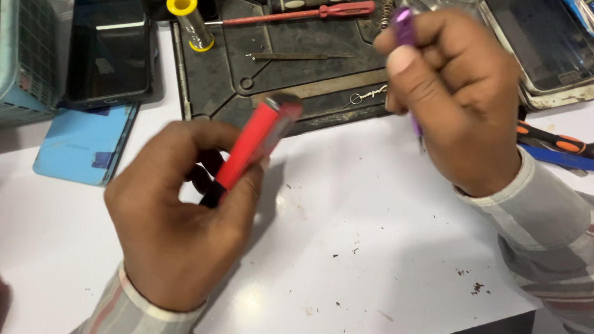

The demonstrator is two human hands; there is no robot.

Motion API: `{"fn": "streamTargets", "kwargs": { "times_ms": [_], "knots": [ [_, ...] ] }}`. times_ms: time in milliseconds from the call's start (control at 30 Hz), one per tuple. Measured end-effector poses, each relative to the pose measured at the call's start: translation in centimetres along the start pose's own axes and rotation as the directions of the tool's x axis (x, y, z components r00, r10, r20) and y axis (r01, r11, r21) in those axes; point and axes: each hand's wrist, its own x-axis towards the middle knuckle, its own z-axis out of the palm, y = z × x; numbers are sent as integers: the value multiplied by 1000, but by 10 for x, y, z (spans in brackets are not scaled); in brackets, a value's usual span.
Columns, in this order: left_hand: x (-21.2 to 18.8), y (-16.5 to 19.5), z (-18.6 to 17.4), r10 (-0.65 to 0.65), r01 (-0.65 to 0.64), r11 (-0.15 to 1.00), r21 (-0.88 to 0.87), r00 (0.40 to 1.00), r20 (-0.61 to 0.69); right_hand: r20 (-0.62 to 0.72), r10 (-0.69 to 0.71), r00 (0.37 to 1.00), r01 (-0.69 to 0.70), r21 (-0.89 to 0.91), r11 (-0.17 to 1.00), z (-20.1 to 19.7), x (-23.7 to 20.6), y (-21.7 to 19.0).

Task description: The person reassembles a black smartphone by snapping the back cover onto the chassis, inserts a SIM card, and brushes the screen and edges with a toothbrush. Then the person picks up a red phone, removes its back cover, and uses a purple screwdriver to unscrew screws from the back panel.

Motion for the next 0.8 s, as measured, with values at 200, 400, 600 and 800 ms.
{"fn": "streamTargets", "kwargs": {
  "times_ms": [200, 400, 600, 800],
  "knots": [
    [1, -12, 0, -213, 198, 930, -310, 977, -17, 254, -90, 963, 166, -293, 942, 9, 3, 0],
    [0, -19, 2, -184, 177, 932, -316, 983, 5, 281, -144, 949, 274, -506, 818, 25, 1, 7],
    [2, -23, 6, -414, 435, 871, -230, 900, 133, 228, -108, 968, 219, -549, 806, 26, -3, 20],
    [4, -40, 14, -549, 612, 617, -494, 785, 286, 35, -91, 995, 96, -173, 980, 10, -3, 16]
  ]
}}
